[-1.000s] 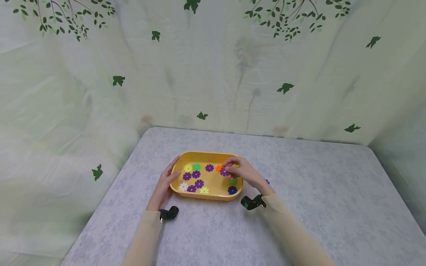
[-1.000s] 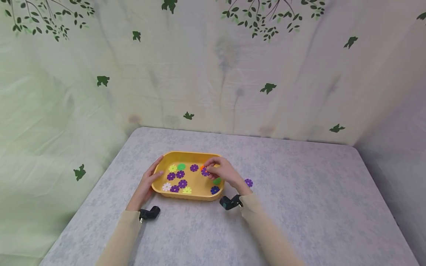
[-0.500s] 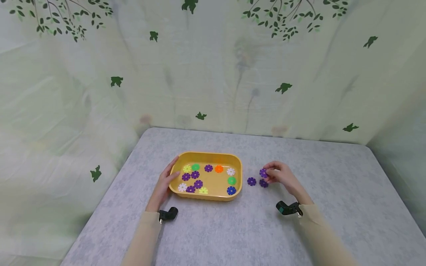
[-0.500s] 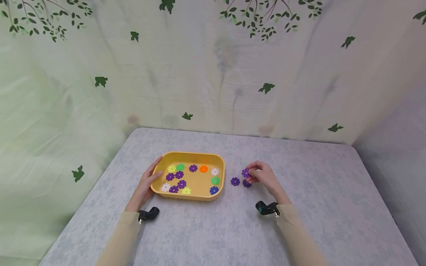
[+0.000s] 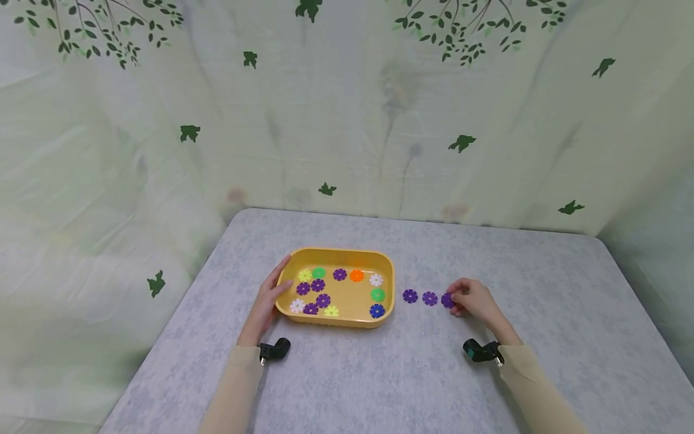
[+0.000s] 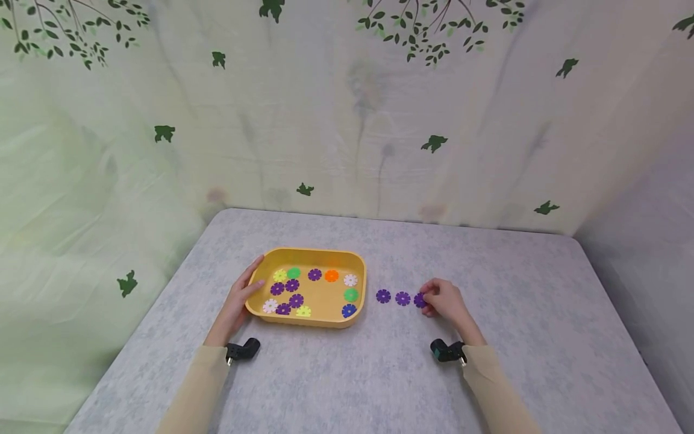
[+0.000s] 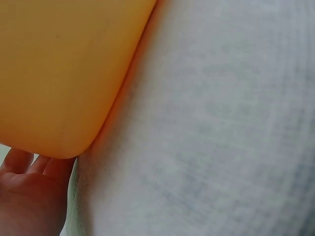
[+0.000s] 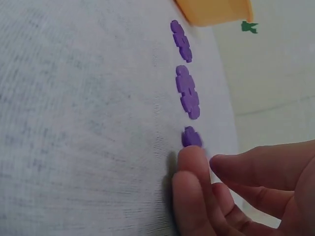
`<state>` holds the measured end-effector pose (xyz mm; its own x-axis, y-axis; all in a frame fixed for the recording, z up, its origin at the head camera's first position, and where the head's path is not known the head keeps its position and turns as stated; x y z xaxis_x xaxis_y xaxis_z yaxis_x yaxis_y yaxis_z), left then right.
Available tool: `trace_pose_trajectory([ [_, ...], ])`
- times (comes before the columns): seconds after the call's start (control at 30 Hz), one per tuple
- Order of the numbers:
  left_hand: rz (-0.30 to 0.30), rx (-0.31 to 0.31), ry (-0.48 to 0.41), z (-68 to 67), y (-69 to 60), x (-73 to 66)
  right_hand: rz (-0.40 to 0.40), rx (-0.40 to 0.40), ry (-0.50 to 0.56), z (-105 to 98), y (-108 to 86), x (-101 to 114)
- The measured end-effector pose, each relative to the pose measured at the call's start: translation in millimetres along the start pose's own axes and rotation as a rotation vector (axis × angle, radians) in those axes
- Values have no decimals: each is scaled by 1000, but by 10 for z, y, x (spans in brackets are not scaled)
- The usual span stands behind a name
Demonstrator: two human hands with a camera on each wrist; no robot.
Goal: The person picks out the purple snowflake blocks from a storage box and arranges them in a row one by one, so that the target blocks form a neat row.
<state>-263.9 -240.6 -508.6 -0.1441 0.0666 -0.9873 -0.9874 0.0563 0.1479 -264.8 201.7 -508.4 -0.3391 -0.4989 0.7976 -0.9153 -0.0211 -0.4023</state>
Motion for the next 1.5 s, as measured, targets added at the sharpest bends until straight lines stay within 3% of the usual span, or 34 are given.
trace_pose_trajectory([
  [0.17, 6, 7, 2, -3, -2, -3, -33, -19, 20, 15, -12, 137],
  [0.33, 5, 6, 1, 2, -5, -8, -103, 48, 162, 154, -16, 425],
  [0.63, -11, -11, 15, 3, -1, 10, -137, 225, 346, 746, -18, 1040],
  [0.87, -11, -13, 5, 5, 2, 6, -113, 337, 380, 1277, 23, 1393],
  [1.1, -16, -20, 22, -8, -1, 5, -33, 384, 340, 1630, 155, 1501],
  [1.5, -7, -27, 32, -11, -8, 6, 95, 430, 312, 1870, 322, 1481],
])
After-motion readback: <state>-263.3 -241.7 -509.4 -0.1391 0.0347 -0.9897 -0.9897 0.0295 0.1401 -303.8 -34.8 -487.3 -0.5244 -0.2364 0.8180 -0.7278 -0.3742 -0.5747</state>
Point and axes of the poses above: each hand's wrist, its own y-axis towards the middle knuckle, its own z-axis out of the palm, x = y × z, the point moved 7 cm from there along y, towards the middle knuckle, and after that the axes turned 12 degrees about z, right-handed, at the moved point
